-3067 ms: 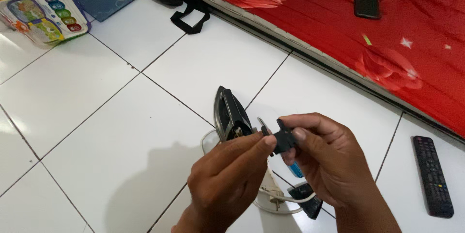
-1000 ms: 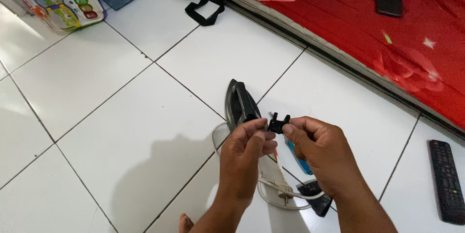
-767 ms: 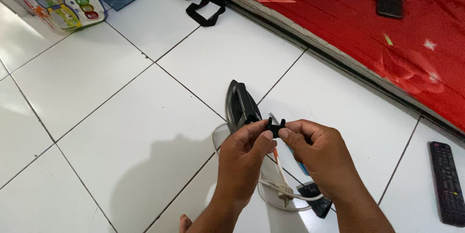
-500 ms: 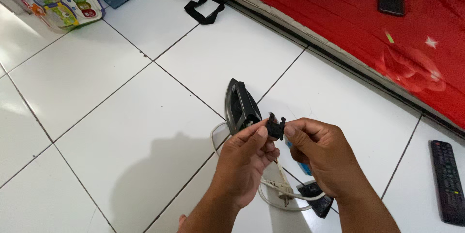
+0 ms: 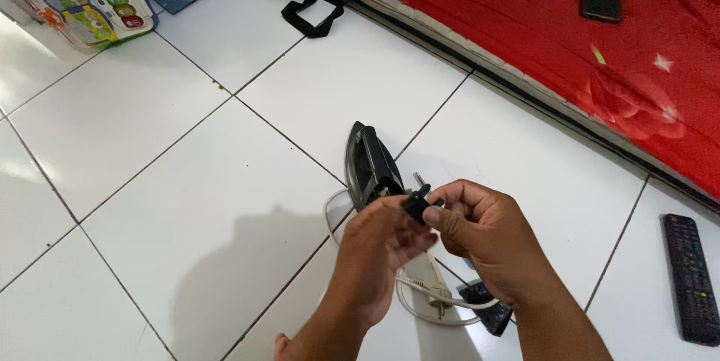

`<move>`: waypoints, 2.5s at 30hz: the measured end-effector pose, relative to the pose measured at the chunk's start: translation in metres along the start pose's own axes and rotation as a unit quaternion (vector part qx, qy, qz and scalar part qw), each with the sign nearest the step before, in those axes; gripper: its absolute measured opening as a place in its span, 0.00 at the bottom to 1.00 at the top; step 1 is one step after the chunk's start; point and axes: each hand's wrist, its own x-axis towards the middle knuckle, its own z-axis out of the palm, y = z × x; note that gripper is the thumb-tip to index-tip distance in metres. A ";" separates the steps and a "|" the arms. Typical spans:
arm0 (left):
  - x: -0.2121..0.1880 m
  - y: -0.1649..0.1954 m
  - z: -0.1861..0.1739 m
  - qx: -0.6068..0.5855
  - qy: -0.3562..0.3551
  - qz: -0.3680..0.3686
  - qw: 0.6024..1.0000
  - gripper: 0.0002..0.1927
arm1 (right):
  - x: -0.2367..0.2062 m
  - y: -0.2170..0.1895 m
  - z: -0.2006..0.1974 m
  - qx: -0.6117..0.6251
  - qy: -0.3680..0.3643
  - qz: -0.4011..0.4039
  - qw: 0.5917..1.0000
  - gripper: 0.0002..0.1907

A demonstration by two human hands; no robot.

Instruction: The person disassembles a black electric clothes iron on a tiled floor, removing its rear cover and screws. They brush the interior components and soleplate with a toothbrush, manipulate the internal wiring and parts, and begin reattaching the cover and screws.

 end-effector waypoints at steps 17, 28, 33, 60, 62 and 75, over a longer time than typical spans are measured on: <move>0.003 0.021 -0.029 0.676 0.065 0.111 0.726 0.33 | 0.023 0.038 -0.020 0.040 0.115 0.056 0.991 0.11; 0.047 0.032 -0.036 0.668 0.033 0.329 0.666 0.11 | 0.034 0.073 -0.011 -0.072 0.117 0.066 0.988 0.11; 0.058 0.040 -0.023 0.744 0.022 0.263 0.613 0.11 | 0.038 0.079 -0.006 -0.022 0.097 0.049 0.994 0.09; 0.120 0.053 -0.019 0.750 -0.149 0.199 0.614 0.16 | 0.040 0.089 0.002 -0.106 0.129 0.054 0.985 0.09; 0.116 0.056 -0.017 0.738 -0.160 0.171 0.633 0.18 | 0.041 0.084 -0.002 -0.132 0.132 0.052 0.981 0.09; 0.069 0.069 0.017 0.620 -0.167 0.055 0.765 0.17 | 0.010 0.014 -0.032 -0.292 0.058 0.044 0.954 0.08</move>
